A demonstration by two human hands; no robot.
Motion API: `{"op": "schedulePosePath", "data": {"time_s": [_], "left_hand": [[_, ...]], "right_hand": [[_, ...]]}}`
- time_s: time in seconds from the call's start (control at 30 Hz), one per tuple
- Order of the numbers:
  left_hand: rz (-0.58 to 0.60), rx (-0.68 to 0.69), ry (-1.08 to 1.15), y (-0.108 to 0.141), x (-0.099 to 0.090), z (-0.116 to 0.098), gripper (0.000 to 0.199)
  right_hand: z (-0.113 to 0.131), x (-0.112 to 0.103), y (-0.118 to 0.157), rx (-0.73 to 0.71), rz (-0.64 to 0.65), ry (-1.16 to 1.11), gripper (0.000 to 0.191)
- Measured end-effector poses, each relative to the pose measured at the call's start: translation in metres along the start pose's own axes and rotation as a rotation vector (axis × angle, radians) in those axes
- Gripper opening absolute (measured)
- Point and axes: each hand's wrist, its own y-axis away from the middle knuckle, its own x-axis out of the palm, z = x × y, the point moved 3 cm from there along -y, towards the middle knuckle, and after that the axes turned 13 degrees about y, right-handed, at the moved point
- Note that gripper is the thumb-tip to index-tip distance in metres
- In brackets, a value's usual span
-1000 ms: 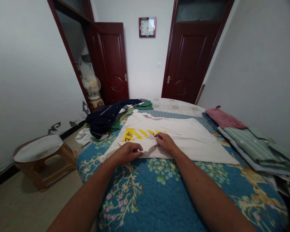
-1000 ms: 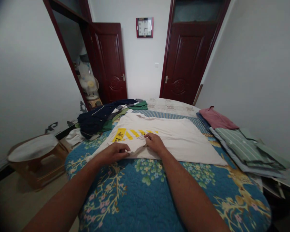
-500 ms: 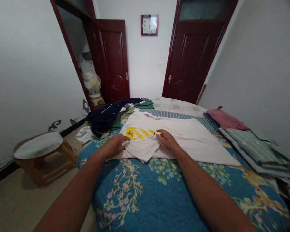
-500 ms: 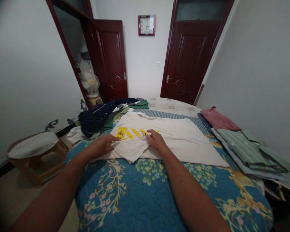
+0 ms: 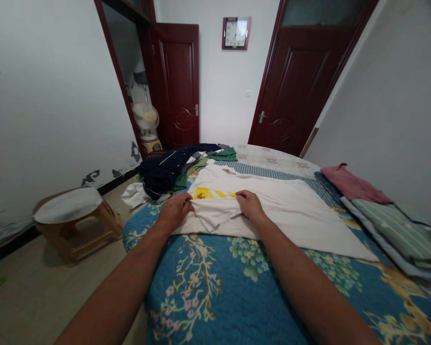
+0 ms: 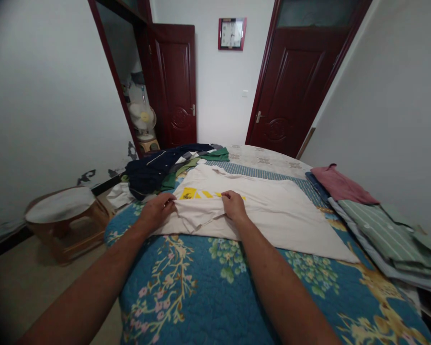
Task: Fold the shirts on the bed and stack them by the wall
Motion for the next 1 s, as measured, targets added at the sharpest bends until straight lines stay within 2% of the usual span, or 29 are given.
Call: {"op": "schedulePosePath", "data": {"time_s": [0.17,0.3,0.5,0.57,0.67,0.8,0.9,1.0], "left_hand": [[0.04,-0.104,-0.094,-0.005,0.008,0.005,0.023],[0.079,-0.137,0.028,-0.01,0.004,0.01,0.023],[0.057,-0.29,0.232,-0.002,-0.029,0.028,0.031],[0.094,-0.309,0.207,0.007,-0.041,0.026,0.03],[0.188,-0.266,0.086,0.025,-0.052,0.016,0.028],[0.223,-0.221,-0.02,0.048,-0.046,0.002,0.029],[0.16,-0.18,-0.033,0.054,-0.035,-0.002,0.028],[0.079,-0.155,-0.006,0.051,-0.031,0.001,0.031]], "right_hand": [[0.003,0.0,0.007,-0.025,-0.024,0.048,0.028],[0.001,0.0,0.011,-0.04,0.034,0.048,0.035],[0.0,0.001,0.013,-0.085,0.028,0.093,0.033],[0.002,-0.001,0.015,-0.098,0.024,0.126,0.034],[0.007,-0.003,0.018,-0.113,0.03,0.178,0.036],[0.01,-0.001,0.022,-0.15,0.053,0.209,0.038],[0.009,-0.001,0.023,-0.167,0.033,0.198,0.036],[0.007,-0.005,0.023,-0.12,0.006,0.193,0.036]]}}
